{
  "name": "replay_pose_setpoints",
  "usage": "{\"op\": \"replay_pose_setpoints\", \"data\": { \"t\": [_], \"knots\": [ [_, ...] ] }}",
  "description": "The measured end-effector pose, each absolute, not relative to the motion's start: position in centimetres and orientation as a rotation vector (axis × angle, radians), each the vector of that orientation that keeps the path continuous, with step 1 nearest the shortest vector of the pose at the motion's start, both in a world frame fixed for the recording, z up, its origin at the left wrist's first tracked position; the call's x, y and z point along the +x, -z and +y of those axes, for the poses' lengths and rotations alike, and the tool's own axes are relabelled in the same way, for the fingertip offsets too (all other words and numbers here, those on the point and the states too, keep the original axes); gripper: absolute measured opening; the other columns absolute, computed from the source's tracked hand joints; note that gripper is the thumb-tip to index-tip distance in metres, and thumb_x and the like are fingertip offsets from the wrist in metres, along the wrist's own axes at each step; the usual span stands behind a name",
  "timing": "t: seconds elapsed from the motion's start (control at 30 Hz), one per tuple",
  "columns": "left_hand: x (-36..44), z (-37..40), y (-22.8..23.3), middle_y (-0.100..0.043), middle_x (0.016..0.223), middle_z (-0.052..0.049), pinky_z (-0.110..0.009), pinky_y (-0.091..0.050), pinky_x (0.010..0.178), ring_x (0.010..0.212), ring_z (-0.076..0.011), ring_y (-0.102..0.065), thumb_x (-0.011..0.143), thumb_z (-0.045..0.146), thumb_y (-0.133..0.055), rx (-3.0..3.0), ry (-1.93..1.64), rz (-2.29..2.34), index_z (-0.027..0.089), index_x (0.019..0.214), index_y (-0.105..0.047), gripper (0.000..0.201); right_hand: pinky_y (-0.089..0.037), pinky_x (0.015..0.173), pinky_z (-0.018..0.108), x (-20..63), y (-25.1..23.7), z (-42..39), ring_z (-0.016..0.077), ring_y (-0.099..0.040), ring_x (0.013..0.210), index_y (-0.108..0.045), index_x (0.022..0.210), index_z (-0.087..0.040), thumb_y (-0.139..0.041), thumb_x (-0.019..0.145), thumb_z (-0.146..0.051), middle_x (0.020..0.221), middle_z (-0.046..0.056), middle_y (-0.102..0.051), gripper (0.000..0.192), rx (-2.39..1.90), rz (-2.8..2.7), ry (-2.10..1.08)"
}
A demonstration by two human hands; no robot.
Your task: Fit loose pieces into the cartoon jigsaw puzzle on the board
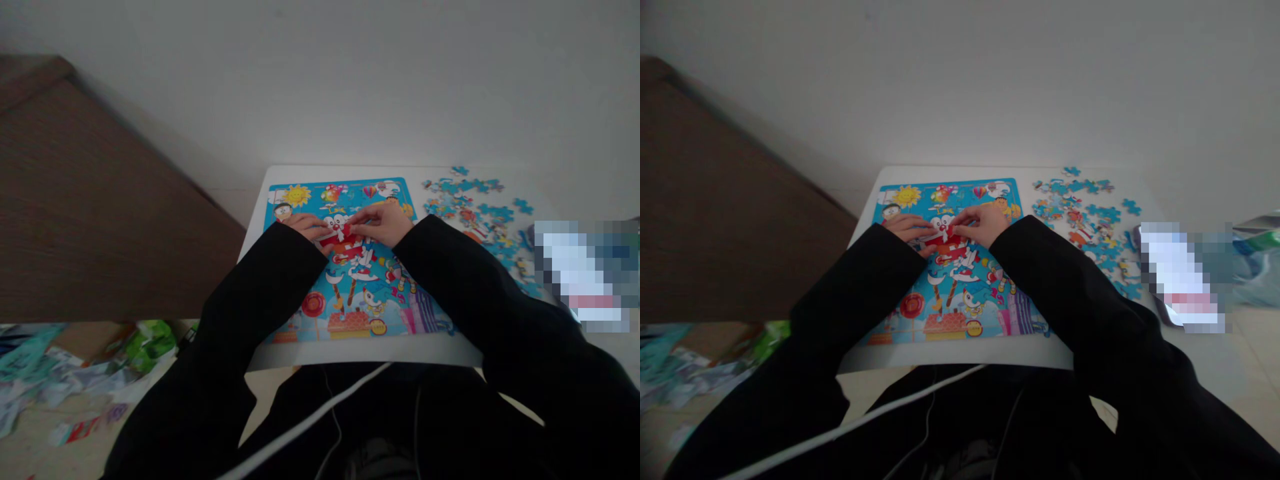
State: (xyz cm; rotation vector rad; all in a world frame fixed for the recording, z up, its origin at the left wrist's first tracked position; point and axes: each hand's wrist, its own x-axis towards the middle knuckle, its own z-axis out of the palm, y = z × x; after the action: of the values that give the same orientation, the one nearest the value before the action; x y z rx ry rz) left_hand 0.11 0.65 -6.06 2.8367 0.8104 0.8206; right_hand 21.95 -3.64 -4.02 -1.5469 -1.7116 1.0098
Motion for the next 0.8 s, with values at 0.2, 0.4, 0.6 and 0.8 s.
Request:
{"op": "replay_pose_setpoints", "data": {
  "t": [0.2, 0.4, 0.6, 0.8],
  "knots": [
    [0.2, 0.2, 5.4, -0.062, 0.065, 0.001, -0.038, -0.038, 0.074, 0.074, -0.0190, -0.055, 0.071, 0.038, -0.062, 2.866, -0.743, 0.864, 0.025, 0.062, -0.066, 0.017, -0.039, 0.050, 0.021, 21.7, 3.4, -4.0, 0.0081, -0.052, 0.053, -0.072, 0.085, -0.019, -0.065, 0.070, -0.030, 0.070, 0.002, -0.068, 0.019, -1.594, -1.967, -0.823],
    [-0.3, -0.4, 4.5, -0.063, 0.068, 0.001, -0.033, -0.035, 0.068, 0.069, -0.0158, -0.052, 0.076, 0.034, -0.060, 2.910, -0.600, 0.618, 0.021, 0.062, -0.064, 0.019, -0.037, 0.051, 0.021, 21.4, 3.6, -4.0, 0.0071, -0.048, 0.051, -0.072, 0.085, -0.019, -0.065, 0.071, -0.027, 0.069, 0.001, -0.067, 0.019, -1.611, -2.116, -0.733],
    [0.3, 0.0, 5.3, -0.062, 0.065, -0.001, -0.029, -0.039, 0.061, 0.062, -0.0139, -0.051, 0.076, 0.038, -0.063, 2.806, -0.918, 0.687, 0.019, 0.064, -0.066, 0.022, -0.039, 0.056, 0.023, 23.2, 2.3, -3.5, 0.0092, -0.052, 0.056, -0.071, 0.092, -0.020, -0.067, 0.070, -0.033, 0.075, 0.001, -0.067, 0.026, -1.654, -2.226, -0.594],
    [0.6, 1.2, 7.0, -0.064, 0.069, -0.002, -0.027, -0.041, 0.060, 0.062, -0.0133, -0.054, 0.078, 0.048, -0.058, 2.832, -0.899, 0.570, 0.023, 0.074, -0.070, 0.028, -0.041, 0.059, 0.025, 24.2, 1.3, -3.2, 0.0105, -0.053, 0.059, -0.071, 0.093, -0.019, -0.068, 0.068, -0.035, 0.082, 0.004, -0.067, 0.030, -1.717, -2.443, -0.505]
  ]
}}
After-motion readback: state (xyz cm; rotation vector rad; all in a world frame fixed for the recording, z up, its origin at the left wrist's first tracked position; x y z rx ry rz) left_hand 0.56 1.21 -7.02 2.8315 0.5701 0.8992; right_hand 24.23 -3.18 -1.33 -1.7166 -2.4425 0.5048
